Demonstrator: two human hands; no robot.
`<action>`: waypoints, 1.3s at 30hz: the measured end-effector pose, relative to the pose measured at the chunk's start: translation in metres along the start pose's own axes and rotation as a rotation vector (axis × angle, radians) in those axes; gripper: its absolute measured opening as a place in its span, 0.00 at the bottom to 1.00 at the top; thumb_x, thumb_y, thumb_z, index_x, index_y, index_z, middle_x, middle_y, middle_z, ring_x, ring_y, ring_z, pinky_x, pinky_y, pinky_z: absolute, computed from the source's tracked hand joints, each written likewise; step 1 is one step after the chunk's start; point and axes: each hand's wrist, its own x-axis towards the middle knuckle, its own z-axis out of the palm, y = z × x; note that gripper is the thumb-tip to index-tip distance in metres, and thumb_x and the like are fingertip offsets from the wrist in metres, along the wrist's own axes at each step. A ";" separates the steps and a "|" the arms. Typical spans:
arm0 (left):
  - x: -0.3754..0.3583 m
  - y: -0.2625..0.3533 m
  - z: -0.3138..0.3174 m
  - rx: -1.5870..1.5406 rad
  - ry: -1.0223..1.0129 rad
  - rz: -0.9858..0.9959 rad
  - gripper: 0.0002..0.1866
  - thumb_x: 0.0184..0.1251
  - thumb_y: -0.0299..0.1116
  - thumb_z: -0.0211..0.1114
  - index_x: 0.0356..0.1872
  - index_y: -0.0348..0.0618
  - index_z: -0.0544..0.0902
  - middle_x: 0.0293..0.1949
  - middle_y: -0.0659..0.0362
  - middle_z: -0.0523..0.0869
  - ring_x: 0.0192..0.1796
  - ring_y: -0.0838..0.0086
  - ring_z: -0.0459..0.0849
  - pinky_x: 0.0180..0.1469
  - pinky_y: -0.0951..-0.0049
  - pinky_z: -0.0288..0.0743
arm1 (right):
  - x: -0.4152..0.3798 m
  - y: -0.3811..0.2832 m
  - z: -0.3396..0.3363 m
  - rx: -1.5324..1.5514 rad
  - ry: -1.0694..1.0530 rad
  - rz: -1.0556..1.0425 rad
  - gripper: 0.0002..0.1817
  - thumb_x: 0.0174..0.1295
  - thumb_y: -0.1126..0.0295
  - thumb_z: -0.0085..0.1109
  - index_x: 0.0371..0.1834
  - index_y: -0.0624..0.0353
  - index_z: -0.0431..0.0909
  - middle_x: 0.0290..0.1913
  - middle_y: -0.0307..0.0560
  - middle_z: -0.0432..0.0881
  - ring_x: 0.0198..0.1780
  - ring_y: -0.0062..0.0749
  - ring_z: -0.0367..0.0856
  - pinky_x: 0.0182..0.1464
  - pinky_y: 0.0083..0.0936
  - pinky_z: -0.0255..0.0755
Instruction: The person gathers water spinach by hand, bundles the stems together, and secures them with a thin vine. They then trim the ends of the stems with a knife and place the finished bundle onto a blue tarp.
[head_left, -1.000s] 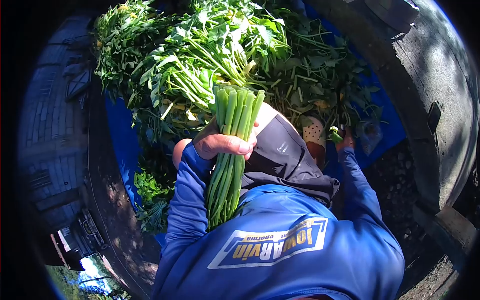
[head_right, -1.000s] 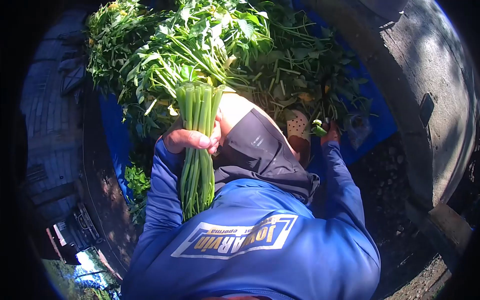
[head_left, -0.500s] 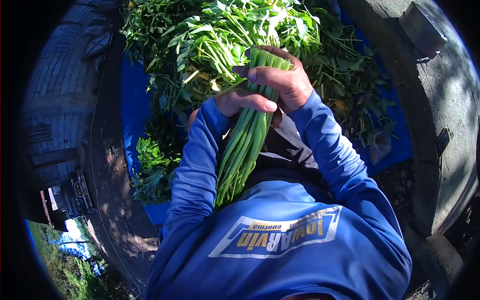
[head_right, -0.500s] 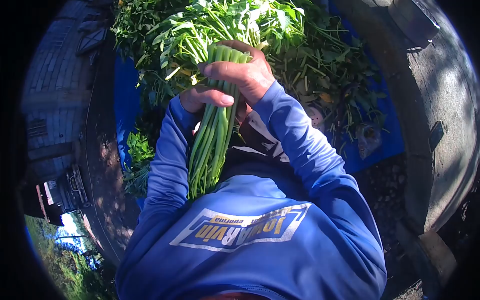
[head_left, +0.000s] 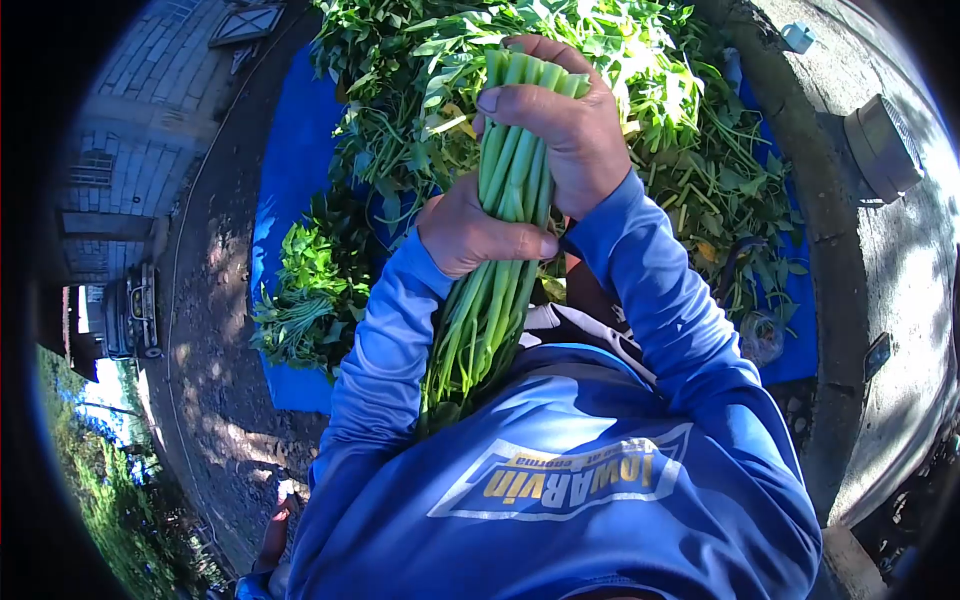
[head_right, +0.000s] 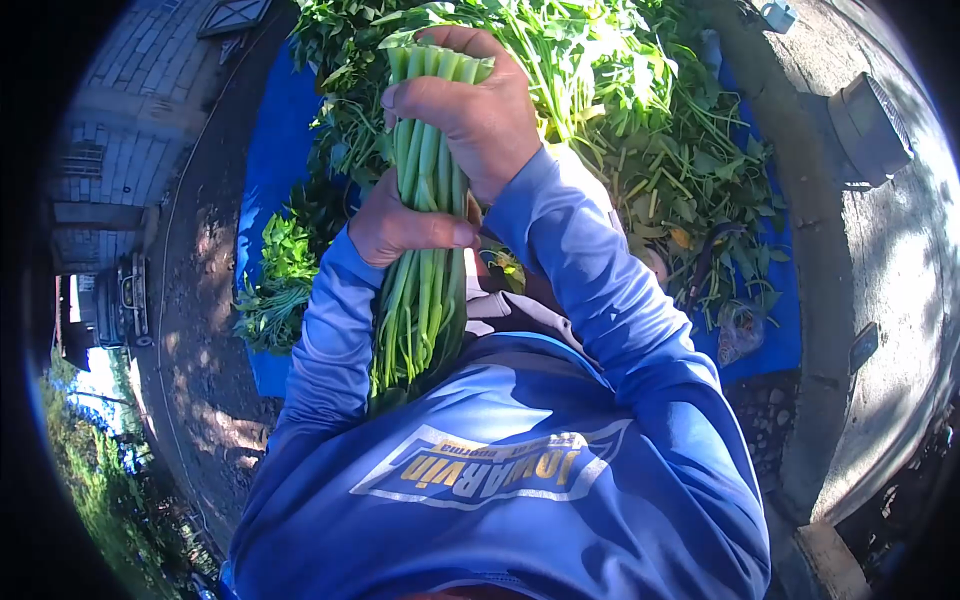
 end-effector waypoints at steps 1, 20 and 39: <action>-0.006 0.000 -0.008 -0.014 0.014 -0.021 0.27 0.52 0.30 0.84 0.53 0.38 0.84 0.39 0.58 0.90 0.41 0.71 0.89 0.46 0.69 0.84 | 0.004 0.006 0.006 -0.028 0.006 0.005 0.30 0.54 0.76 0.75 0.61 0.66 0.75 0.39 0.49 0.88 0.36 0.34 0.89 0.41 0.32 0.86; -0.033 -0.102 -0.058 -0.375 -0.565 -0.105 0.30 0.55 0.39 0.82 0.53 0.37 0.76 0.34 0.54 0.86 0.35 0.65 0.88 0.41 0.66 0.85 | -0.044 0.076 -0.012 -0.112 -0.254 0.288 0.53 0.52 0.84 0.72 0.84 0.58 0.56 0.44 0.50 0.88 0.44 0.33 0.88 0.54 0.35 0.83; -0.108 -0.040 -0.082 -0.157 0.313 0.112 0.27 0.49 0.23 0.79 0.53 0.36 0.78 0.37 0.56 0.85 0.37 0.68 0.89 0.40 0.64 0.88 | 0.085 0.062 -0.103 -0.532 0.141 0.112 0.39 0.66 0.52 0.77 0.72 0.65 0.75 0.56 0.53 0.88 0.55 0.34 0.88 0.53 0.30 0.83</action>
